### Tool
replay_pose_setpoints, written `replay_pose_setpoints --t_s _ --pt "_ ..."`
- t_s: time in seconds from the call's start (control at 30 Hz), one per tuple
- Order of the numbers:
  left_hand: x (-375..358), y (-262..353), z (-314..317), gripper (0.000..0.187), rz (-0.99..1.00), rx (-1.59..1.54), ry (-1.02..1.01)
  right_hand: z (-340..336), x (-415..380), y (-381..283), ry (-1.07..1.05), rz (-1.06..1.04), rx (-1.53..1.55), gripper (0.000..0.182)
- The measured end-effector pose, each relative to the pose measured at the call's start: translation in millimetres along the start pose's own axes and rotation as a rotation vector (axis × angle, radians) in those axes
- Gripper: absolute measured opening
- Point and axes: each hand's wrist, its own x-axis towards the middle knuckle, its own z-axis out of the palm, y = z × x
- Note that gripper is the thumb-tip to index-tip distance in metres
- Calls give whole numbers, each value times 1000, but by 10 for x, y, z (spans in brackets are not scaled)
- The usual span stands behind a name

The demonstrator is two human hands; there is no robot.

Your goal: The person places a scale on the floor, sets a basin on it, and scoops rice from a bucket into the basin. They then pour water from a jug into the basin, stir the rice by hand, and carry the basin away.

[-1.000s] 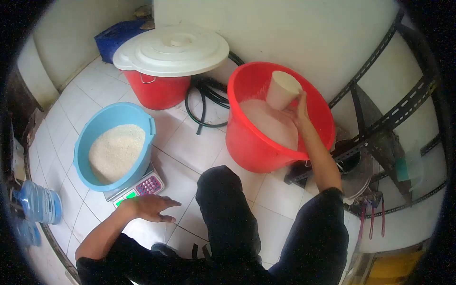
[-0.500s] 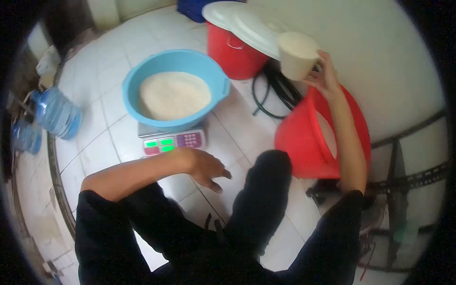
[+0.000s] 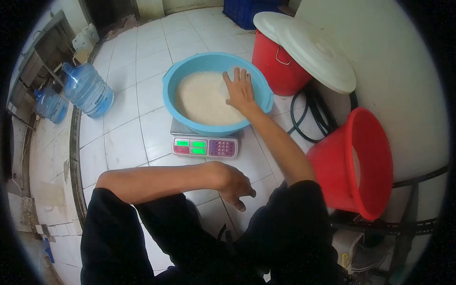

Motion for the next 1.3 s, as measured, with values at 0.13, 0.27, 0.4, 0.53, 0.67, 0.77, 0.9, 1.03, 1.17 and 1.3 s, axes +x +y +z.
replay_pose_setpoints --t_s 0.13,0.27,0.4,0.53,0.67,0.77,0.9,1.03,1.17,1.3 --pt "106 -59 8 63 59 6 9 -432 -97 548 333 -53 28 104" --pt "165 -39 -14 55 18 4 -72 -1370 -617 1365 472 180 408 102" --pt "154 81 28 47 85 -6 -38 -2148 -1769 2361 358 462 690 59" --pt "397 198 61 40 29 112 -176 -2154 -3009 3393 267 823 448 67" --pt "509 182 35 36 33 88 -187 -1008 -4125 4874 -149 980 380 67" --pt "602 100 67 38 -26 94 -171 -155 -4646 4768 -539 847 224 66" --pt "580 17 67 39 -93 77 -212 217 -4738 4290 -750 750 460 65" --pt "527 11 82 47 -82 63 -172 11 -4535 4174 -730 674 856 63" --pt "511 -41 110 57 -66 88 -146 257 -4801 4694 -449 992 1551 67" --pt "445 -29 74 59 -37 59 -144 -365 -4880 4807 -273 1118 1750 81"
